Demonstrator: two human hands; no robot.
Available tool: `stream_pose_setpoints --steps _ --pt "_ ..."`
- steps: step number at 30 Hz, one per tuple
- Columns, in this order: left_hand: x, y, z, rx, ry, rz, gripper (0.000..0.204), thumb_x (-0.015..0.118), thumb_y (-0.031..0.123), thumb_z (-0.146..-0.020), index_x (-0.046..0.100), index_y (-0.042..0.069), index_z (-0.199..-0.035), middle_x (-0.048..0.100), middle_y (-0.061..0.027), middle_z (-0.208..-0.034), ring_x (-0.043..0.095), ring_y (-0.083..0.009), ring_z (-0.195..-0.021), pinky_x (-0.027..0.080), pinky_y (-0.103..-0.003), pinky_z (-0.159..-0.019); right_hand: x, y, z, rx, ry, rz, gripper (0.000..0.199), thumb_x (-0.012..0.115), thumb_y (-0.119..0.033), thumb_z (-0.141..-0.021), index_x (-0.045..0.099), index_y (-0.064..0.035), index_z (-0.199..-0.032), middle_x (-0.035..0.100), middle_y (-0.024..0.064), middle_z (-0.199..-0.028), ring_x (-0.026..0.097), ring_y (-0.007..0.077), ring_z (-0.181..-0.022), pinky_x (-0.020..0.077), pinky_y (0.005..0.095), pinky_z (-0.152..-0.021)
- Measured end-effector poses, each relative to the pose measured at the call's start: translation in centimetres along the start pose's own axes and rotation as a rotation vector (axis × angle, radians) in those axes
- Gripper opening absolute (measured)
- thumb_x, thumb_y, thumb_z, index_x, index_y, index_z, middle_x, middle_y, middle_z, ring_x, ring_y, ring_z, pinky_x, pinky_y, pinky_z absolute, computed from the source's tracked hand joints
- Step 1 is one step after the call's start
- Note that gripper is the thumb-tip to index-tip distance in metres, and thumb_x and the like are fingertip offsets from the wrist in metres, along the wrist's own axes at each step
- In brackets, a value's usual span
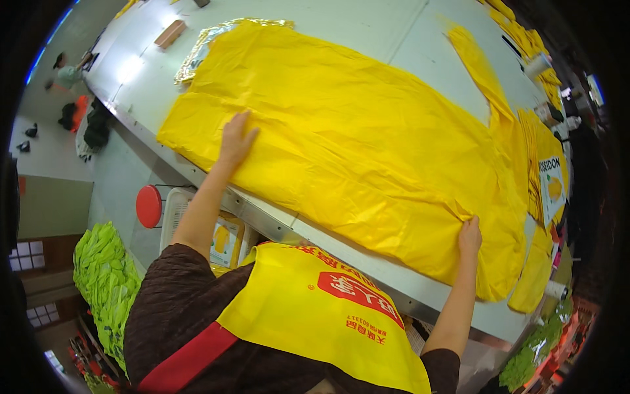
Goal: The person folds a yellow raincoat on a table, smooths it out, and places it into a plastic packaging bag labeled POSEIDON. The person then places the packaged item into a white basket.
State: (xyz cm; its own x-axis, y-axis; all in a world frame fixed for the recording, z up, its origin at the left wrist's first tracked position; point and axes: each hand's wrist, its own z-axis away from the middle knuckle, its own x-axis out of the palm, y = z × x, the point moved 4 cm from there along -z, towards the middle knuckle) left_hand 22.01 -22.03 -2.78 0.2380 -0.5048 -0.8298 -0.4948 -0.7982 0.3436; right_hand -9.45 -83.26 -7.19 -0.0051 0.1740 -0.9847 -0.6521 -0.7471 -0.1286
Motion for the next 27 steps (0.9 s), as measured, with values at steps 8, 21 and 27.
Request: stream_pose_setpoints --steps 8,21,27 --pt "4.5 1.4 -1.2 -0.062 -0.237 -0.225 0.059 0.053 0.048 -0.084 0.044 0.016 -0.132 0.04 -0.012 -0.139 0.032 -0.0299 -0.131 0.019 -0.059 -0.103 -1.6 -1.1 -0.8 0.018 0.034 0.047 0.039 0.05 -0.018 -0.088 0.041 -0.001 -0.122 0.055 0.0247 -0.11 0.052 0.0418 -0.102 0.0425 0.0475 -0.085" --pt "-6.8 4.0 8.7 0.238 -0.498 -0.232 0.059 0.053 0.001 -0.066 0.05 0.005 -0.125 0.05 -0.015 -0.127 0.04 -0.0346 -0.124 0.025 -0.052 -0.105 -5.0 -4.4 16.8 -0.402 0.147 0.256 0.059 0.057 -0.004 -0.071 0.044 -0.0002 -0.128 0.042 0.0207 -0.133 0.04 0.0375 -0.121 0.0332 0.0481 -0.1" --pt "-3.7 -0.2 7.8 0.206 -0.325 -0.318 0.05 0.052 -0.004 -0.071 0.053 0.004 -0.12 0.056 -0.0125 -0.121 0.051 -0.0294 -0.113 0.04 -0.039 -0.093 -3.8 -2.3 14.3 -0.594 0.132 0.172 0.049 0.052 0.004 -0.073 0.047 0.0048 -0.121 0.055 0.0202 -0.119 0.053 0.035 -0.108 0.045 0.0395 -0.089"
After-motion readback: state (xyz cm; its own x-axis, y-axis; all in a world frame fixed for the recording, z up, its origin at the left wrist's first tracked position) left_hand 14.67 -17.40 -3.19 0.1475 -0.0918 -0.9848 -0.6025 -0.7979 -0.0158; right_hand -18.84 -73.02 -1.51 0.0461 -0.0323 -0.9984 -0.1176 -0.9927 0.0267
